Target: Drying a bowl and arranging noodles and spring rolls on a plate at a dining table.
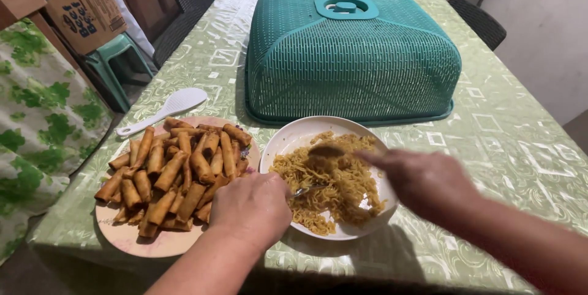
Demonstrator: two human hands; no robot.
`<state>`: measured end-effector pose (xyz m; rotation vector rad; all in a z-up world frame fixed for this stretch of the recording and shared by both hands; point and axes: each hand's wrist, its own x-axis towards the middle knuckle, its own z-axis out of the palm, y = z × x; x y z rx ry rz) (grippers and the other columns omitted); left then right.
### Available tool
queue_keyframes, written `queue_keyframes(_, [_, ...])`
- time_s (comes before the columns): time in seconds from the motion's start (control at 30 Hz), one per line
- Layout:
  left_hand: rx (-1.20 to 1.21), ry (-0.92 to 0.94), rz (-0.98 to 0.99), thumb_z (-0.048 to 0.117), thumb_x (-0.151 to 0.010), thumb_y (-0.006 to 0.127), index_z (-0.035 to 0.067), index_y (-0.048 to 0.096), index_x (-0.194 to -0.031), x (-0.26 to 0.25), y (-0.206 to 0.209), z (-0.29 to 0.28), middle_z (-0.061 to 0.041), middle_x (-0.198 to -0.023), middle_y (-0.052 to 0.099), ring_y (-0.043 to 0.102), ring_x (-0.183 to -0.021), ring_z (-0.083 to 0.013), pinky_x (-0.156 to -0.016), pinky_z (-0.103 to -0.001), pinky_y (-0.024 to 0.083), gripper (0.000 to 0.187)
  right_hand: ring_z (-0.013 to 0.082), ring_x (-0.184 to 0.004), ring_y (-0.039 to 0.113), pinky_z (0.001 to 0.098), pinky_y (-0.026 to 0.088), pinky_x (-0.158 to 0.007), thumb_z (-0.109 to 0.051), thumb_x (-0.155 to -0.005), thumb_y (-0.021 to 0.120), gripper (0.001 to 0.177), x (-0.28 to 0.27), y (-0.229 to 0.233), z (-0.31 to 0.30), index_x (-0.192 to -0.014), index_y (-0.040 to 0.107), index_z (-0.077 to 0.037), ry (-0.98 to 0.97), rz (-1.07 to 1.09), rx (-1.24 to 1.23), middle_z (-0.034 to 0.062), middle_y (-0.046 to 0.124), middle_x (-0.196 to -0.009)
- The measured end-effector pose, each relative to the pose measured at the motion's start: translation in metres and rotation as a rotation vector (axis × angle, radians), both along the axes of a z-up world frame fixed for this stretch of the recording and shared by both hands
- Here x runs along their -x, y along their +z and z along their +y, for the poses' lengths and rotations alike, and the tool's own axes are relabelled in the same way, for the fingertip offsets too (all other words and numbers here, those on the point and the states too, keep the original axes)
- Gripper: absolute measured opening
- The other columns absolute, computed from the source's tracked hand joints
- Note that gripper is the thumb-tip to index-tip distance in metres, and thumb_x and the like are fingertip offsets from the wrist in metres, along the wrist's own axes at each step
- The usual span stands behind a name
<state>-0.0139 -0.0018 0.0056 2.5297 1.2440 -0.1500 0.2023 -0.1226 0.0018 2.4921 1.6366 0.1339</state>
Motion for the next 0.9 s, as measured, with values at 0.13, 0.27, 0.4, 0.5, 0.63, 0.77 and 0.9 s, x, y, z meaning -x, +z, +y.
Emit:
queue_keyframes(0.13, [0.01, -0.032, 0.063, 0.014, -0.089, 0.056, 0.017, 0.079, -0.101, 0.001, 0.014, -0.002, -0.012, -0.106, 0.076, 0.073, -0.104, -0.0304, -0.093, -0.045, 0.057, 0.027, 0.0095, -0.044, 0.064, 0.0232, 0.047, -0.027, -0.022, -0.102, 0.04, 0.054, -0.022, -0.044, -0.003, -0.135, 0.063, -0.056, 0.133, 0.033, -0.099, 0.0043, 0.064, -0.138])
queue_keyframes(0.27, [0.035, -0.036, 0.086, 0.016, -0.09, 0.057, 0.019, 0.079, -0.102, 0.004, 0.014, 0.0, -0.011, -0.109, 0.074, 0.072, -0.106, -0.0281, -0.096, -0.045, 0.055, 0.025, 0.0125, -0.049, 0.068, 0.0251, 0.047, -0.035, -0.029, -0.105, 0.038, 0.048, -0.04, -0.013, -0.001, -0.137, 0.058, -0.058, -0.003, -0.008, 0.052, -0.0049, 0.069, -0.127])
queue_keyframes(0.4, [0.012, -0.02, 0.061, 0.02, -0.09, 0.058, 0.023, 0.079, -0.106, 0.01, 0.028, 0.002, -0.008, -0.116, 0.072, 0.067, -0.114, -0.0281, -0.1, -0.045, 0.052, 0.027, 0.0122, -0.063, 0.067, 0.0277, 0.048, -0.032, -0.032, -0.1, 0.042, 0.046, -0.063, -0.004, 0.006, -0.138, 0.061, -0.05, 0.019, -0.028, -0.108, -0.0025, 0.074, -0.119])
queue_keyframes(0.5, [0.026, -0.043, 0.036, 0.02, -0.088, 0.058, 0.03, 0.079, -0.11, 0.013, 0.031, 0.011, -0.004, -0.121, 0.071, 0.067, -0.116, -0.0235, -0.105, -0.043, 0.049, 0.031, 0.0131, -0.062, 0.068, 0.025, 0.047, -0.035, -0.023, -0.102, 0.039, 0.045, -0.089, -0.031, 0.011, -0.133, 0.064, -0.043, 0.081, -0.139, -0.185, 0.0027, 0.073, -0.122])
queue_keyframes(0.63, [0.07, -0.033, 0.087, 0.02, -0.089, 0.057, 0.034, 0.079, -0.111, 0.016, 0.05, 0.011, -0.001, -0.124, 0.071, 0.065, -0.12, -0.0217, -0.107, -0.042, 0.049, 0.035, 0.0176, -0.064, 0.07, 0.0242, 0.048, -0.045, -0.03, -0.112, 0.035, 0.041, -0.062, -0.026, 0.01, -0.139, 0.06, -0.047, -0.146, -0.074, 0.022, 0.0, 0.077, -0.11])
queue_keyframes(0.77, [0.083, -0.069, 0.185, 0.018, -0.088, 0.059, 0.033, 0.079, -0.113, 0.015, 0.042, 0.015, -0.001, -0.126, 0.07, 0.065, -0.122, -0.0217, -0.107, -0.041, 0.049, 0.035, 0.0219, -0.073, 0.076, 0.0301, 0.055, -0.059, -0.034, -0.108, 0.041, 0.039, -0.066, -0.066, -0.008, -0.136, 0.065, -0.048, -0.302, 0.306, -0.001, 0.0031, 0.075, -0.123])
queue_keyframes(0.9, [0.072, -0.041, 0.133, 0.022, -0.088, 0.062, 0.032, 0.079, -0.113, 0.004, 0.027, 0.016, -0.003, -0.127, 0.069, 0.064, -0.122, -0.0238, -0.106, -0.041, 0.049, 0.031, 0.025, -0.075, 0.076, 0.0418, 0.06, -0.064, -0.036, -0.096, 0.053, 0.038, -0.024, -0.051, -0.031, -0.129, 0.072, -0.042, -0.052, 0.221, -0.226, 0.0059, 0.081, -0.103])
